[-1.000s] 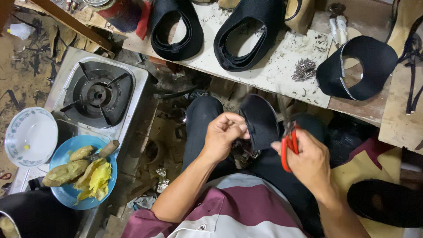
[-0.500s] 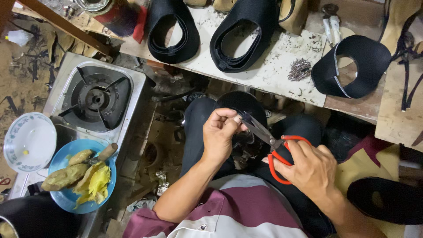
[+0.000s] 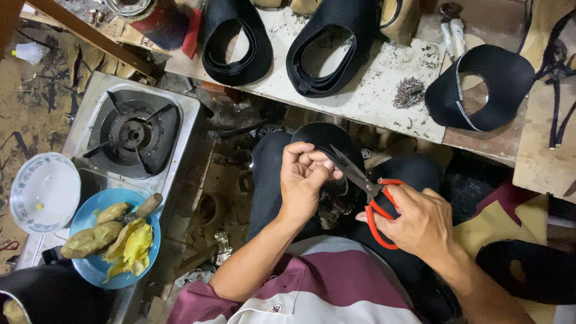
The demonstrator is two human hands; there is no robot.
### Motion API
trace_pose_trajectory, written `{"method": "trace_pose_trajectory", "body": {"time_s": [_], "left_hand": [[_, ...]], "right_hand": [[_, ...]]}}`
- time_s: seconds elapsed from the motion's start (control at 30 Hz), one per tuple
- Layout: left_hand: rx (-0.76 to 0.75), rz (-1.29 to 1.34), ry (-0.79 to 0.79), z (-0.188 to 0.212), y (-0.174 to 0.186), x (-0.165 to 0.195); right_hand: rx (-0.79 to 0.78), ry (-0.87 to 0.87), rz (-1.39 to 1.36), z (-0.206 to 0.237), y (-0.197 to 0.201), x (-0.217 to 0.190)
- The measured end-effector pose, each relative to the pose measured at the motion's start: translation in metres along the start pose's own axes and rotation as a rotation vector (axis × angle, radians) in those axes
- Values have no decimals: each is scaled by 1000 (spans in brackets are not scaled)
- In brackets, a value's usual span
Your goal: The person sits on the floor in front of a workbench and trims the edges of black shoe upper pieces with red-handled scissors. They pick up each piece, rotate it while cutting along the edge, and place finished pieces on the bench with others.
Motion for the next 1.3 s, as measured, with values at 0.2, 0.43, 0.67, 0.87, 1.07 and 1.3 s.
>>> {"method": "trace_pose_trajectory", "body": {"time_s": [0.2,0.43,0.67,0.87,1.07,1.3], "left_hand": [[-4,2,-9,0,-1,3],[43,-32,15,1,0,7],[127,-140,38,-4,13,27],[40,-459,-219,-6,-12,99],[-454,-1347,-730,-29,-56,185],[-556,-1776,-771,-143,-28,193]], "right_hand": [[-9,29,53,0,-1,1],[36,17,-80,3,-6,3],[-8,-320,-563,15,-29,21],[-110,-405,-522,29,-49,21],[-189,-437,-493,37,-59,20],[-189,-432,-475,47,-68,15]]}}
Point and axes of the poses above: each hand's wrist, its own z-axis away from the middle knuckle, its own y-axis out of the back of the hand, x = y × z, the point moved 4 cm from there along -z, towards the middle knuckle, and after that the axes turned 13 degrees about z, right-handed, at the moved point
